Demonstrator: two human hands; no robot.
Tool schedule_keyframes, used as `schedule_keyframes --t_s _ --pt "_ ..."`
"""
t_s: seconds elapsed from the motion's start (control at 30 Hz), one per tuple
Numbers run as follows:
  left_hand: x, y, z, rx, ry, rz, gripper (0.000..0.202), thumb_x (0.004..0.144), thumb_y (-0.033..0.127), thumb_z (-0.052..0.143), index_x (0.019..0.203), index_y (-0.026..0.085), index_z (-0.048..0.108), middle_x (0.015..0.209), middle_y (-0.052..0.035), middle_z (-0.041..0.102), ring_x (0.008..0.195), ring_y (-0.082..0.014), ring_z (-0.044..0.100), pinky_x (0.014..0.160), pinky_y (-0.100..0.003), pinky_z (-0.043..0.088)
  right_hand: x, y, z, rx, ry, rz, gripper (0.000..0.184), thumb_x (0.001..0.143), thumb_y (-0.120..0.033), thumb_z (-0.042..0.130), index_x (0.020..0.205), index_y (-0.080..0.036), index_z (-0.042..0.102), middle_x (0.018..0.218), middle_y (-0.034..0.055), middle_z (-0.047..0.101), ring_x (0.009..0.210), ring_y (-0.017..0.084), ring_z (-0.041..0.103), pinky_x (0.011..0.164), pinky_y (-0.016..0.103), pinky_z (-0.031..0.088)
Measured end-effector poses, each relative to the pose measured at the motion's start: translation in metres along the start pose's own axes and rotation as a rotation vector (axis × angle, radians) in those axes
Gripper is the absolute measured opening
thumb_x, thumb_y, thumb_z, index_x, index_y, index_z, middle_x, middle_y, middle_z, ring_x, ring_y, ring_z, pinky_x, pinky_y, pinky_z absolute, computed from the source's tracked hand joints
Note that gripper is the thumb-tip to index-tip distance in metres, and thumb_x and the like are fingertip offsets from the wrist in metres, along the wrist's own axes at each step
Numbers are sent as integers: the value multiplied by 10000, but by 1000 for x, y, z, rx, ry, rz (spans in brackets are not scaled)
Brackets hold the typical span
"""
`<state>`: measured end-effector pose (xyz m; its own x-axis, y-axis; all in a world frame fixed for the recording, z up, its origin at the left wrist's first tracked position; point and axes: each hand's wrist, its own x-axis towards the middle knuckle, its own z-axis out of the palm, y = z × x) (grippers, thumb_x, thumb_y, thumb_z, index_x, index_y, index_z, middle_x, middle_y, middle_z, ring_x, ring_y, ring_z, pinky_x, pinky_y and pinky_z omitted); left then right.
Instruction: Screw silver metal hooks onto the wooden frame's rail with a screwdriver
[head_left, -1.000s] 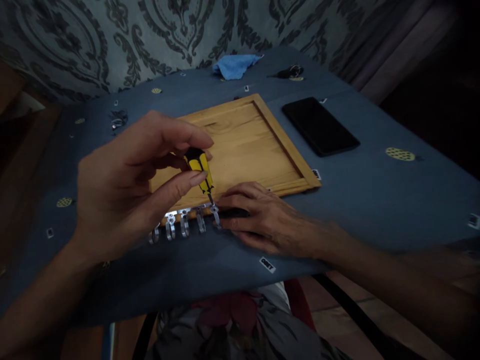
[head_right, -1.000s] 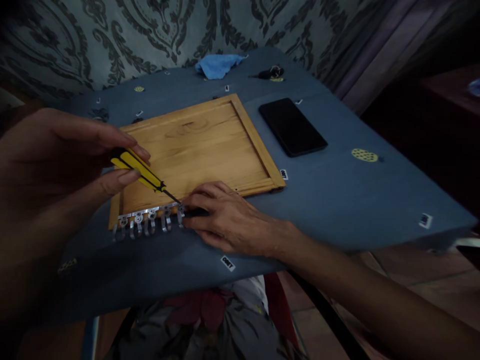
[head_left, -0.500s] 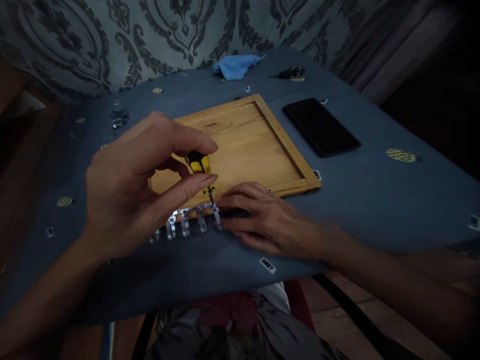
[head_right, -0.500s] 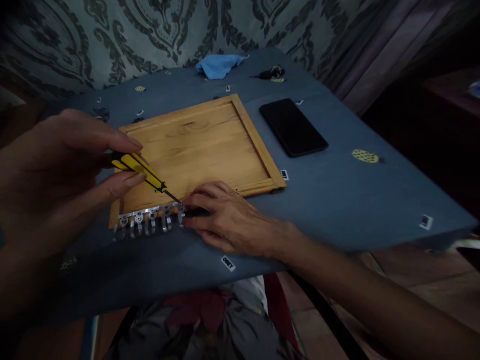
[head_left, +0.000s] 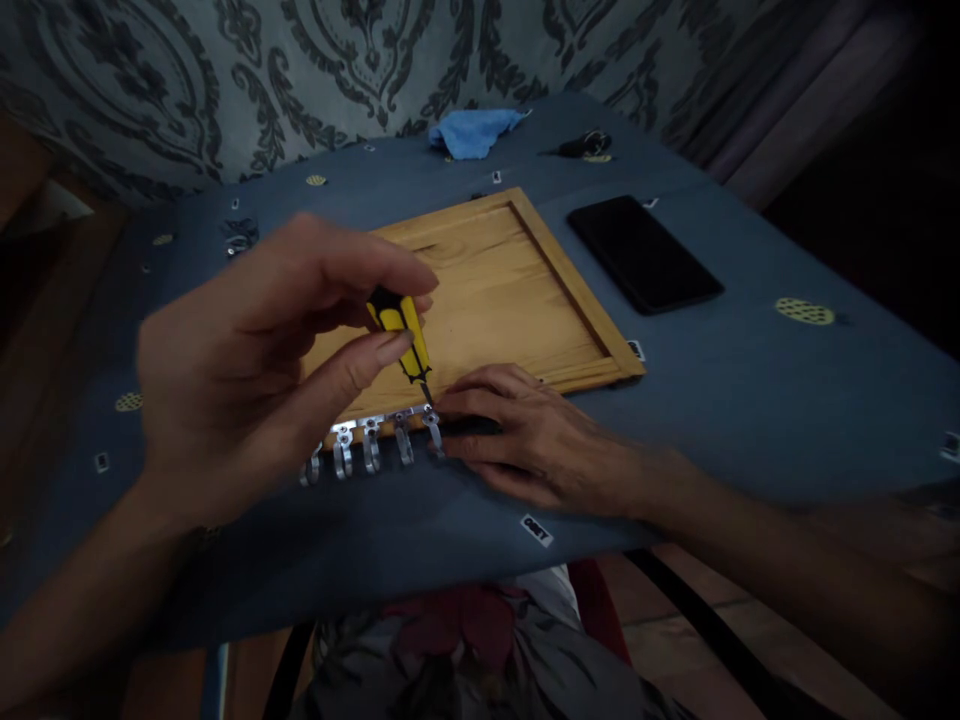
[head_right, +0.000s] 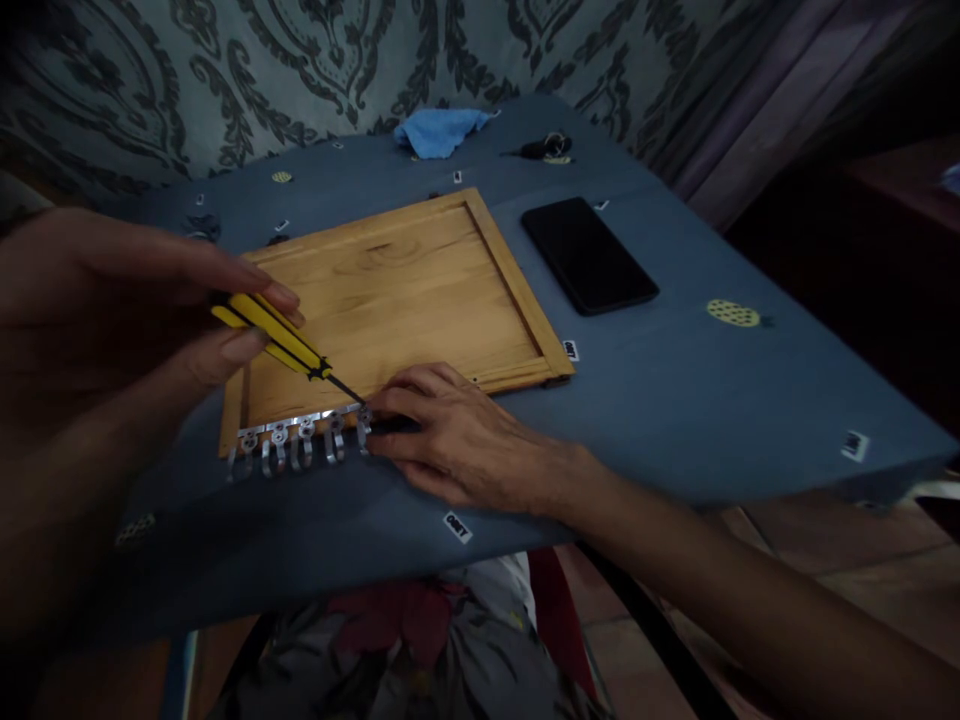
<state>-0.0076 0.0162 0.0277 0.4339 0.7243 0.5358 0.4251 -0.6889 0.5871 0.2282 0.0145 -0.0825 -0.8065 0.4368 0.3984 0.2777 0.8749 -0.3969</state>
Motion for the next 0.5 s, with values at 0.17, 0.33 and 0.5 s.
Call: schedule_keyframes --t_s 0.17,0.33,0.5 --pt "-2 3 0 -3 88 -118 293 888 191 708 1153 310 668 1147 13 701 1084 -219 693 941 -401 622 -1 2 1 -2 -1 -14 258 976 -215 535 1179 -200 693 1304 108 622 1221 271 481 1050 490 438" --pt "-1 -1 2 -30 46 3 296 853 109 726 1099 266 678 1058 20 717 992 -201 715 843 -366 640 -1 1 0 -14 1 -14 255 976 -210 537 1175 -193 695 1310 112 623 1224 277 484 1040 490 441" --pt "0 -2 2 5 24 -5 289 855 93 719 1084 264 672 1046 29 716 991 -191 713 865 -369 634 0 0 0 -13 -1 -11 263 968 -213 549 1187 -206 694 1320 106 620 1234 275 478 1048 495 436"
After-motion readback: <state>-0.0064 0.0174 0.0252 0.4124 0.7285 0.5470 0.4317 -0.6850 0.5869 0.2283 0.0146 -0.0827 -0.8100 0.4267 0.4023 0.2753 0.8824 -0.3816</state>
